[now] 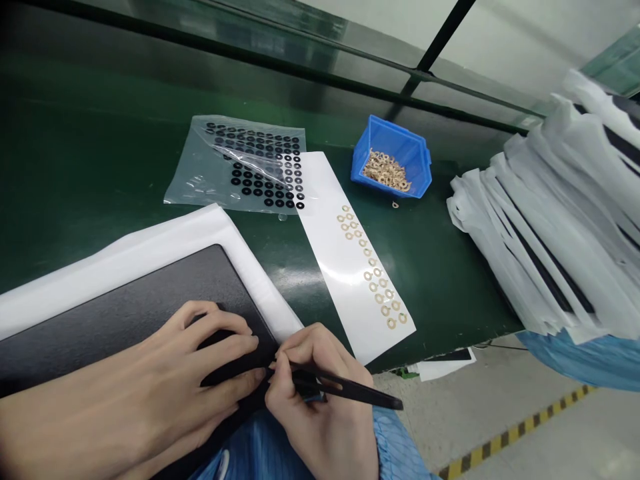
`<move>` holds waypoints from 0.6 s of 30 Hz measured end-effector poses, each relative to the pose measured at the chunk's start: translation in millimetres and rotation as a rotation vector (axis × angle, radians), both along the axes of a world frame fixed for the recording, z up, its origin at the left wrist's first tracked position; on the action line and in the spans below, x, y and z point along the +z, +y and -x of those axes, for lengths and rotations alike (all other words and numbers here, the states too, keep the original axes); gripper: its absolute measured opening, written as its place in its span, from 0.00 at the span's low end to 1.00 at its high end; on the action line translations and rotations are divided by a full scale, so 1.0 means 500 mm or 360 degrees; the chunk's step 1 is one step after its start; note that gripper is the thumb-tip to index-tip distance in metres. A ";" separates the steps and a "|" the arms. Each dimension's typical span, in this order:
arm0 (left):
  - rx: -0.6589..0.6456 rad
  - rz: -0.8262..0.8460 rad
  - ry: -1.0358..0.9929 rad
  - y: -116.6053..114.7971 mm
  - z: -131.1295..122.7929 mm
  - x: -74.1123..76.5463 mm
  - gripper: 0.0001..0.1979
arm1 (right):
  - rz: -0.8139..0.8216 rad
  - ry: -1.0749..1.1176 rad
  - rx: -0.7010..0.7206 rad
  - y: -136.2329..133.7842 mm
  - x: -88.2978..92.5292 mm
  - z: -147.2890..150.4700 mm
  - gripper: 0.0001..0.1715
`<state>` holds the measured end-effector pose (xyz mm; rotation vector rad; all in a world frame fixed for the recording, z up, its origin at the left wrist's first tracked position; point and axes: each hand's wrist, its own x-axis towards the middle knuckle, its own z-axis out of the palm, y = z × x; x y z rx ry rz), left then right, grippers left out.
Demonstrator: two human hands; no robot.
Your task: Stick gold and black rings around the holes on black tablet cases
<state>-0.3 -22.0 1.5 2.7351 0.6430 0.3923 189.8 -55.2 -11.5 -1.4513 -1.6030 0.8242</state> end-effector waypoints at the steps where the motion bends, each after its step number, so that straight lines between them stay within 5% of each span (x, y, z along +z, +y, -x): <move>1: -0.0005 0.0004 0.0000 0.000 0.001 -0.001 0.08 | 0.0009 -0.0013 0.0018 0.002 0.003 0.000 0.10; 18: -0.0011 -0.0058 0.0000 0.001 0.000 -0.003 0.03 | -0.0040 0.0019 -0.0050 -0.004 -0.003 0.003 0.12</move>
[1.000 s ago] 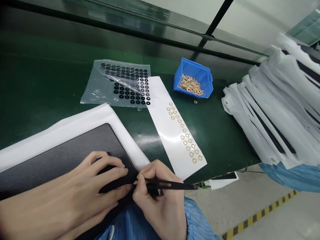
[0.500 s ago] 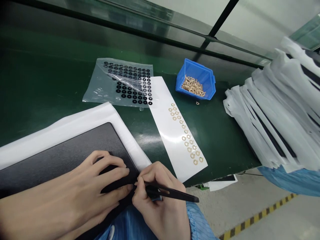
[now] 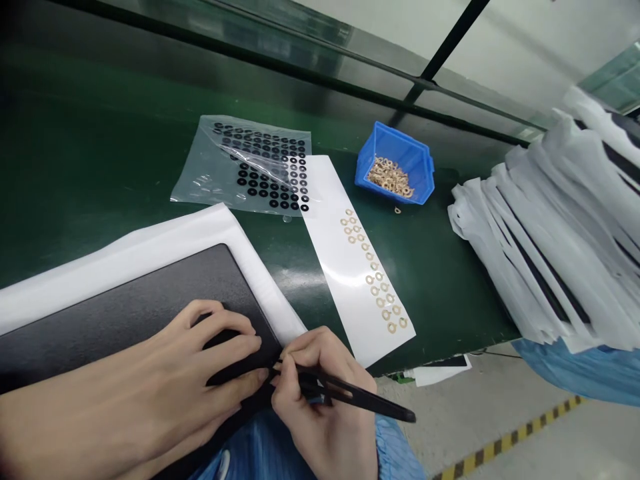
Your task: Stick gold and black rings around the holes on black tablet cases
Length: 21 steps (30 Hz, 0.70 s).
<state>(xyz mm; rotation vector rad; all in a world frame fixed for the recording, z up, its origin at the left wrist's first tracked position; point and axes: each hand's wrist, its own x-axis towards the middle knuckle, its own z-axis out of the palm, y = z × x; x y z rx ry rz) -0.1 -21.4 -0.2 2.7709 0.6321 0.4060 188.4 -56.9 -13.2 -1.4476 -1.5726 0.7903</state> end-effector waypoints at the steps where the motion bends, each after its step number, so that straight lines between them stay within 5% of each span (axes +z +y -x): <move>1: -0.0004 0.0003 0.0000 -0.001 0.001 -0.001 0.04 | -0.0001 -0.0016 0.0017 0.001 0.001 0.000 0.12; 14: -0.0040 -0.0012 0.0021 -0.002 0.004 0.004 0.01 | 0.0110 -0.0146 0.0322 0.021 0.017 -0.017 0.12; 21: -0.0049 0.0008 0.0057 0.001 0.003 0.006 0.06 | 0.0111 0.0224 0.0399 0.025 -0.001 -0.038 0.10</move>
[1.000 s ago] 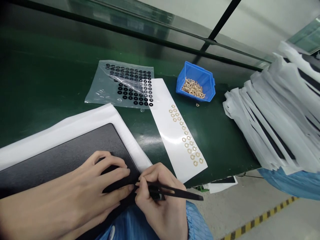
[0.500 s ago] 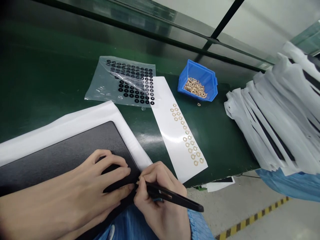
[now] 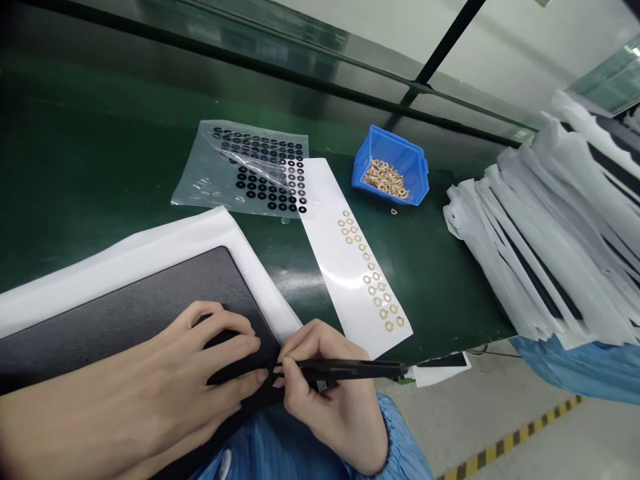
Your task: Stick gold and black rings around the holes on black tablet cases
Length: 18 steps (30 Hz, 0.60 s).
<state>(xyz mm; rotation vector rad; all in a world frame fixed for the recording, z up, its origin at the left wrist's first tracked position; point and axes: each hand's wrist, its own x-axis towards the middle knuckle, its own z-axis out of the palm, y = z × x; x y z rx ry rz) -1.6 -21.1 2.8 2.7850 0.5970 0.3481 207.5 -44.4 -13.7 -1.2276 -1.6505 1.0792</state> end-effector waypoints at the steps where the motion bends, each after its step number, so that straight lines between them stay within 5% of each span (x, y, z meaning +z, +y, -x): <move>1: 0.0000 0.0004 -0.0002 0.001 0.000 0.000 0.06 | -0.0019 0.0044 0.0003 0.000 -0.001 -0.004 0.08; 18: 0.0032 0.0118 -0.0110 0.005 0.000 -0.007 0.05 | -0.0132 0.0070 0.0111 -0.005 -0.015 -0.017 0.05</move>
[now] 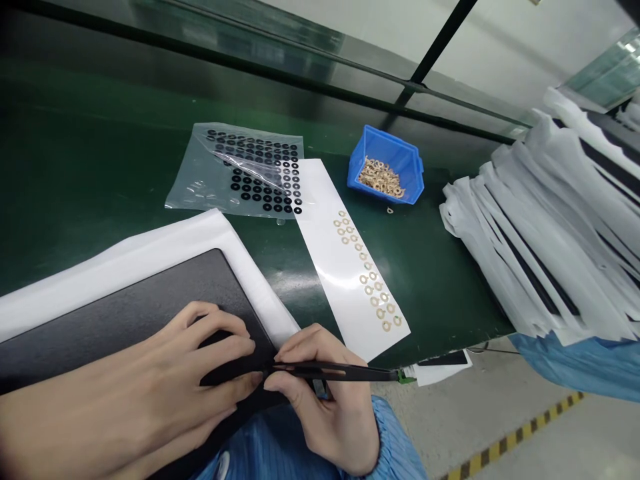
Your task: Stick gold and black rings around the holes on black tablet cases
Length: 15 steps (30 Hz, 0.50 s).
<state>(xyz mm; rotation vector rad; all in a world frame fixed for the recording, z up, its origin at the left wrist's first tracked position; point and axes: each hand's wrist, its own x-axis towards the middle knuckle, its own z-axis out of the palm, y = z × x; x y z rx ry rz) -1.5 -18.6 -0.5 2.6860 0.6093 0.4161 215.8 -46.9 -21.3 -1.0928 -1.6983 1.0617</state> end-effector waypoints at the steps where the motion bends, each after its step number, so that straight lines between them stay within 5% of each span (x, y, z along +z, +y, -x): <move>1: -0.0001 0.0008 -0.0020 0.002 0.001 0.000 0.05 | 0.0009 0.0037 0.0001 0.000 -0.002 0.002 0.05; 8: 0.0139 0.0083 -0.0079 0.017 0.001 -0.002 0.10 | 0.0014 0.0318 -0.0061 0.000 0.002 -0.004 0.03; 15: 0.0252 0.0081 0.0081 0.023 -0.002 -0.009 0.11 | -0.0362 -0.0419 0.0032 0.095 0.125 -0.058 0.02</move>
